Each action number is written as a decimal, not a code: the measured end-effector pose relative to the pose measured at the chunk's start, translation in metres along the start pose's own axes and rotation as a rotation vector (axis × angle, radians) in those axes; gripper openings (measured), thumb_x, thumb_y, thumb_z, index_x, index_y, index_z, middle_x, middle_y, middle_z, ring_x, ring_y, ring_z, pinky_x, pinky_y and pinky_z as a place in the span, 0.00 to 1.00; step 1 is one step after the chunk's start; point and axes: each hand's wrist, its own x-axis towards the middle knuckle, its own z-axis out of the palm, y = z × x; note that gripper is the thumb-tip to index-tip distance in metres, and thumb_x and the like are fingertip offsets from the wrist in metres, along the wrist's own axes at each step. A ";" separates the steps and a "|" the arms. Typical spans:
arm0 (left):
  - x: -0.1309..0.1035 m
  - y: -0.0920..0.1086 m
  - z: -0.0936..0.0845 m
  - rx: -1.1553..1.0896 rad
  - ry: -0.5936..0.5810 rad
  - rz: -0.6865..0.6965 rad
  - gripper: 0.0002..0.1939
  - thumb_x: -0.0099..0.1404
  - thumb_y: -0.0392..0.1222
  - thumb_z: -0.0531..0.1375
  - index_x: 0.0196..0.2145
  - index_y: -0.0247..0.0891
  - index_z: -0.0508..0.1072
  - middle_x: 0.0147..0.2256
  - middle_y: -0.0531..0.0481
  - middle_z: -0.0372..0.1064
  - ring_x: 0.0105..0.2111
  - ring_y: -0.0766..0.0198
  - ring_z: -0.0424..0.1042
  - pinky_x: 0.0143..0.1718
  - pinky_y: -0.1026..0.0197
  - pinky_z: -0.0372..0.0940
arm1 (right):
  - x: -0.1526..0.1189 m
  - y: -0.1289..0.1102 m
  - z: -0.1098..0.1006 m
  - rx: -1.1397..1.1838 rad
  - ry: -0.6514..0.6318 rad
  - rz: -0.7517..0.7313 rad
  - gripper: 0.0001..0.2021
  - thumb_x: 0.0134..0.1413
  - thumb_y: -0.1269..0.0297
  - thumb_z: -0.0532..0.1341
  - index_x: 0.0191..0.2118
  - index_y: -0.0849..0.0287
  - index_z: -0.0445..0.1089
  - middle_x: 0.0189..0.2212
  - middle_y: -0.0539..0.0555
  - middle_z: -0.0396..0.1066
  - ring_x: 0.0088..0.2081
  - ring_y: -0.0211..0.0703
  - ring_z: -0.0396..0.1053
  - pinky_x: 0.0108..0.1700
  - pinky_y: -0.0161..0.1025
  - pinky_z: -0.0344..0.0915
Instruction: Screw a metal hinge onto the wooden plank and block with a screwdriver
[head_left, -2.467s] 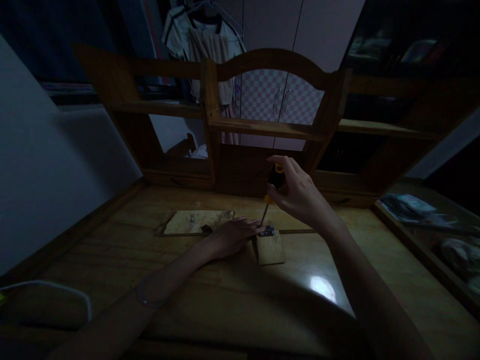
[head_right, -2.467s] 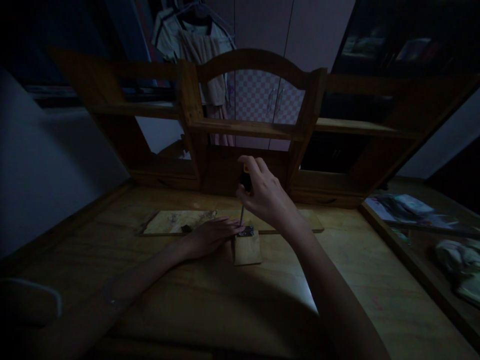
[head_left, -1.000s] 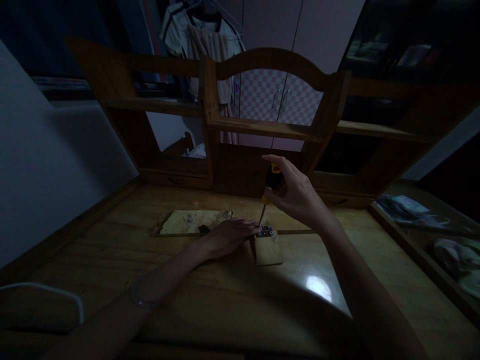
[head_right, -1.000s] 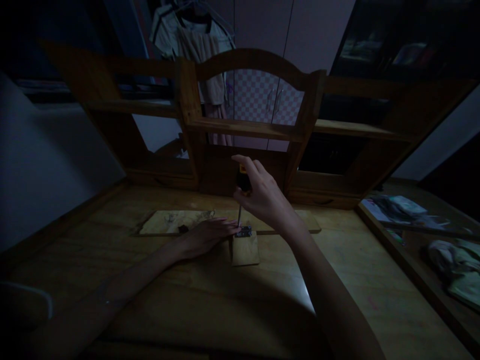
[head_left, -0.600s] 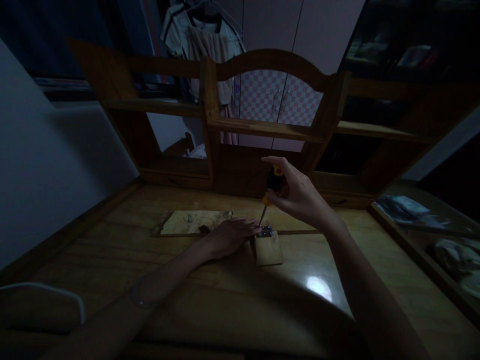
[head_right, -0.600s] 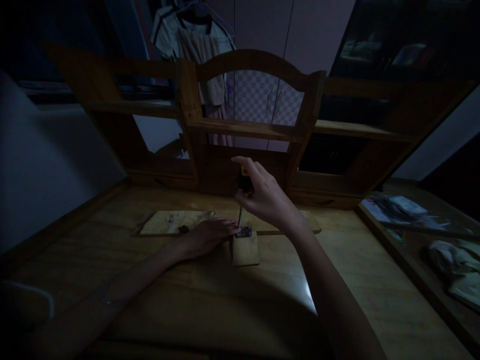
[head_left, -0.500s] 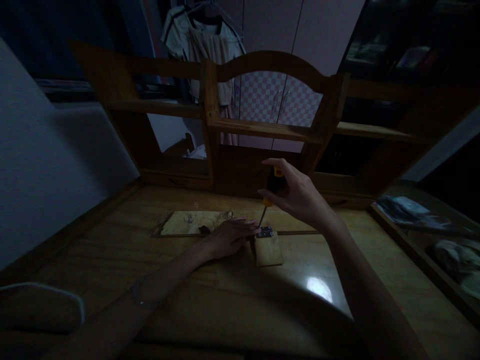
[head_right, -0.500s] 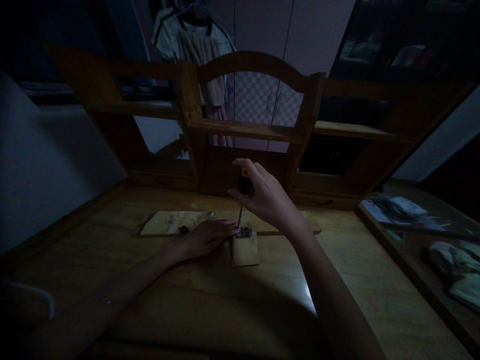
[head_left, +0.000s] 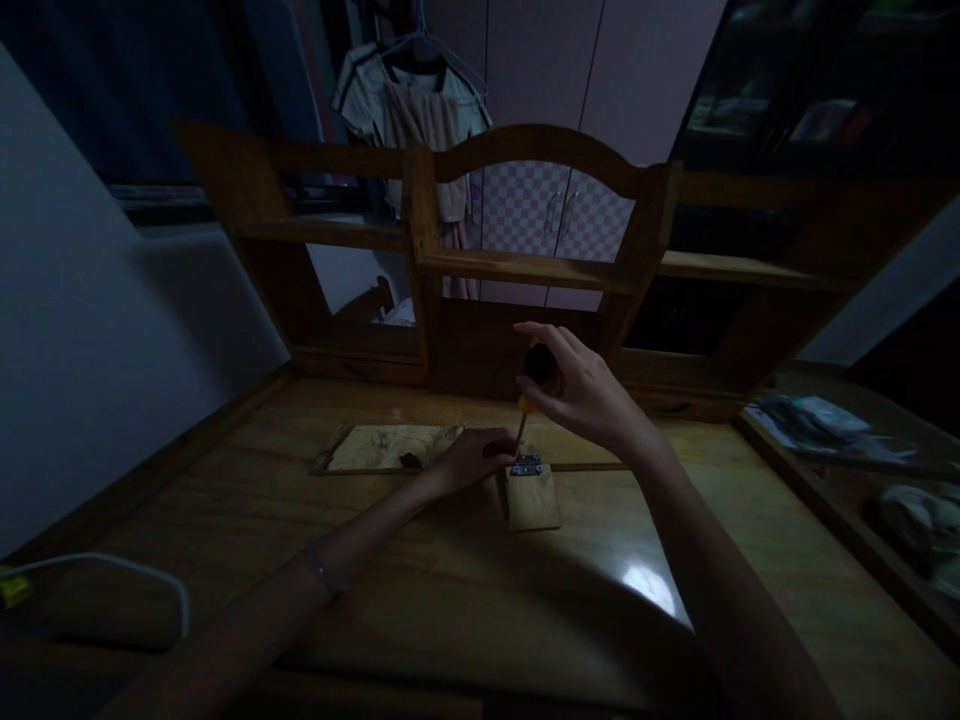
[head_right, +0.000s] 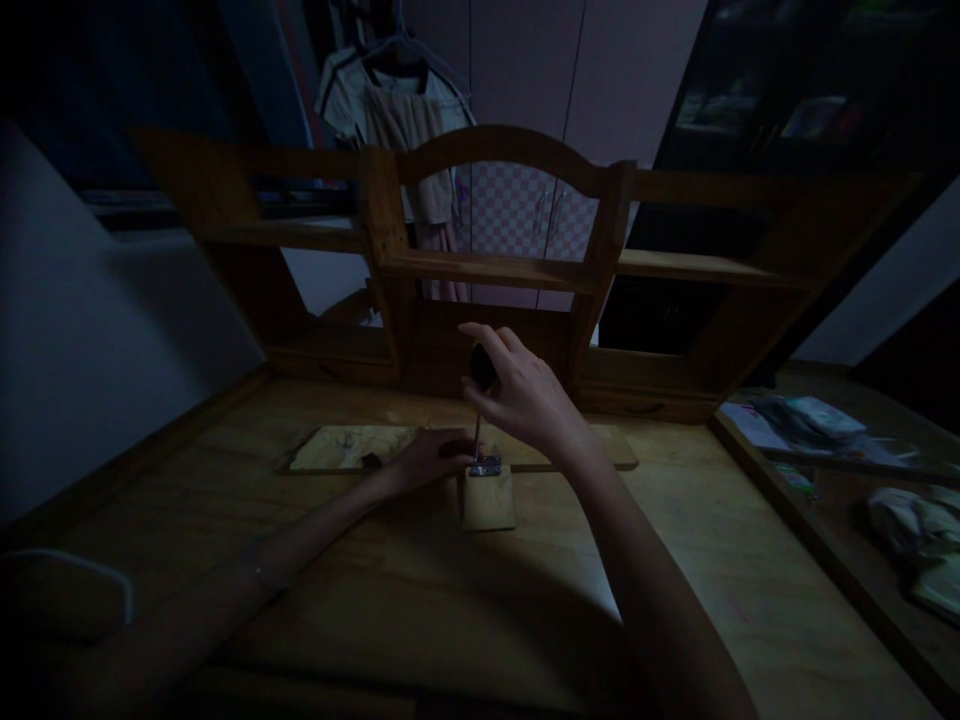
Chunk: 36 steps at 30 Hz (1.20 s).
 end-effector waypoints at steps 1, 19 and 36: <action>0.001 0.000 0.001 -0.013 0.009 -0.015 0.10 0.64 0.40 0.63 0.44 0.39 0.77 0.42 0.49 0.79 0.42 0.60 0.77 0.46 0.61 0.69 | 0.000 0.001 0.001 -0.007 0.016 0.000 0.25 0.60 0.63 0.60 0.62 0.51 0.59 0.49 0.56 0.67 0.41 0.46 0.69 0.45 0.46 0.67; -0.006 0.001 0.011 0.190 0.152 -0.010 0.07 0.64 0.39 0.63 0.41 0.40 0.78 0.40 0.50 0.77 0.41 0.60 0.76 0.46 0.60 0.69 | 0.001 0.006 0.008 -0.016 0.085 0.028 0.23 0.60 0.64 0.58 0.61 0.54 0.57 0.52 0.59 0.67 0.50 0.51 0.68 0.53 0.50 0.65; -0.005 0.008 0.017 0.058 0.215 -0.136 0.06 0.60 0.34 0.64 0.37 0.40 0.77 0.38 0.51 0.79 0.40 0.59 0.77 0.47 0.58 0.69 | 0.002 -0.004 0.004 0.036 0.054 0.020 0.25 0.60 0.64 0.60 0.62 0.53 0.58 0.46 0.57 0.68 0.42 0.46 0.68 0.47 0.44 0.66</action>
